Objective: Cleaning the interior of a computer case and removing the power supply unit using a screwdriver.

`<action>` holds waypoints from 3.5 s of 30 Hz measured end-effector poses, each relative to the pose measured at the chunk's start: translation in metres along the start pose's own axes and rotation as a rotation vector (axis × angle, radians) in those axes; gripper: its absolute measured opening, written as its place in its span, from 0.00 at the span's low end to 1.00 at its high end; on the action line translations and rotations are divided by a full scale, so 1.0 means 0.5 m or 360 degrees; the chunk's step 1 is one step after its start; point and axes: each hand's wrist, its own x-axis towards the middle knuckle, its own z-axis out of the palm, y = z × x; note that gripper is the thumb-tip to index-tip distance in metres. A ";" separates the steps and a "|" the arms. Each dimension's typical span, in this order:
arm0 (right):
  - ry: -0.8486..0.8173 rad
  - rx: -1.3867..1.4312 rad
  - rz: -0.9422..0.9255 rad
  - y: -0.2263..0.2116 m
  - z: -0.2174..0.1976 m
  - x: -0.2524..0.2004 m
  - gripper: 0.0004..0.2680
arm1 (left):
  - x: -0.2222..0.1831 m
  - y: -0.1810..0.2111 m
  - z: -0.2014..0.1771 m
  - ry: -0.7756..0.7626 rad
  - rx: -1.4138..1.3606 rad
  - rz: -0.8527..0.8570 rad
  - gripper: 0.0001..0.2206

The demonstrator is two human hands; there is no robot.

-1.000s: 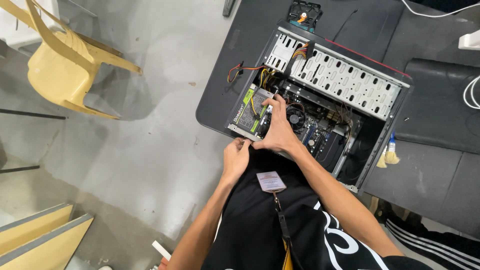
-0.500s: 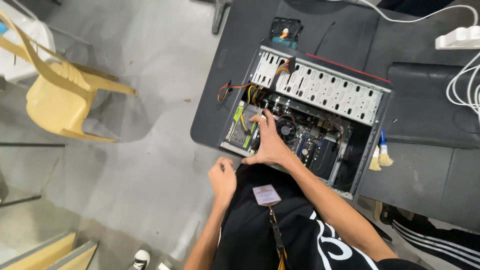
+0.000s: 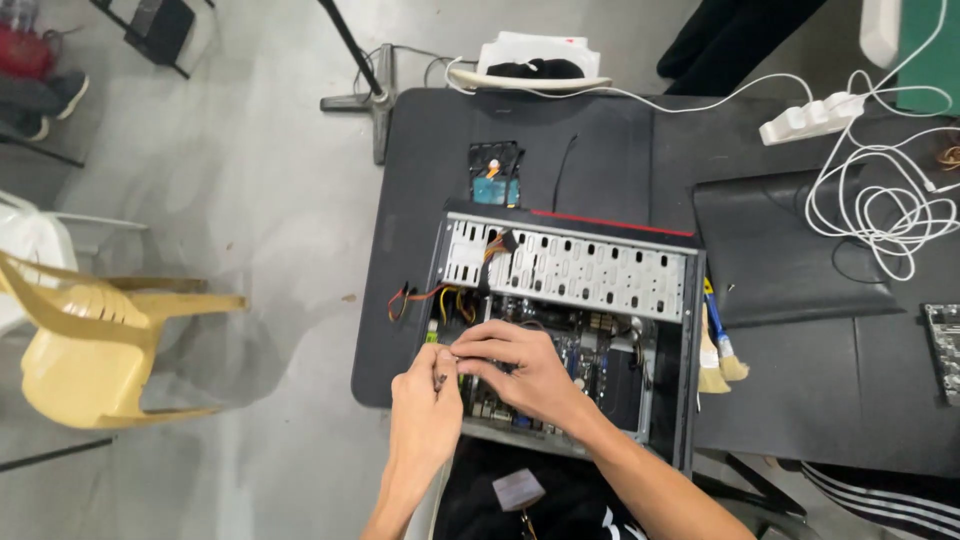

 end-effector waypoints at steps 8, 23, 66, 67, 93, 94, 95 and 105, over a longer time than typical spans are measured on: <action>0.0348 -0.0434 0.0215 0.164 -0.173 0.069 0.05 | 0.167 0.101 -0.002 0.0003 0.0380 0.0035 0.17; 0.0498 -0.1030 0.1206 0.311 -0.373 0.002 0.06 | 0.288 -0.117 0.022 -0.0182 0.0896 -0.0511 0.24; 0.0170 0.0043 0.0726 0.093 -0.054 0.054 0.07 | 0.065 -0.210 -0.055 0.0613 0.0570 -0.0121 0.20; -0.0099 0.0222 0.0765 0.058 0.007 0.024 0.08 | 0.046 -0.225 -0.049 0.0554 0.0511 -0.0165 0.18; -0.0774 0.0159 0.0859 0.169 0.262 -0.060 0.08 | -0.045 -0.547 0.071 0.0403 -0.0587 0.0194 0.10; -0.0631 -0.0005 0.0542 0.185 0.252 -0.053 0.05 | -0.039 -0.581 0.085 0.0474 -0.0451 0.0132 0.10; -0.0488 -0.0161 0.0229 0.200 0.245 -0.049 0.03 | -0.039 -0.617 0.100 0.0542 -0.0312 0.0063 0.11; -0.0776 -0.0864 -0.0547 0.229 0.208 -0.060 0.16 | 0.036 -0.706 0.231 0.0474 -0.0053 -0.0153 0.08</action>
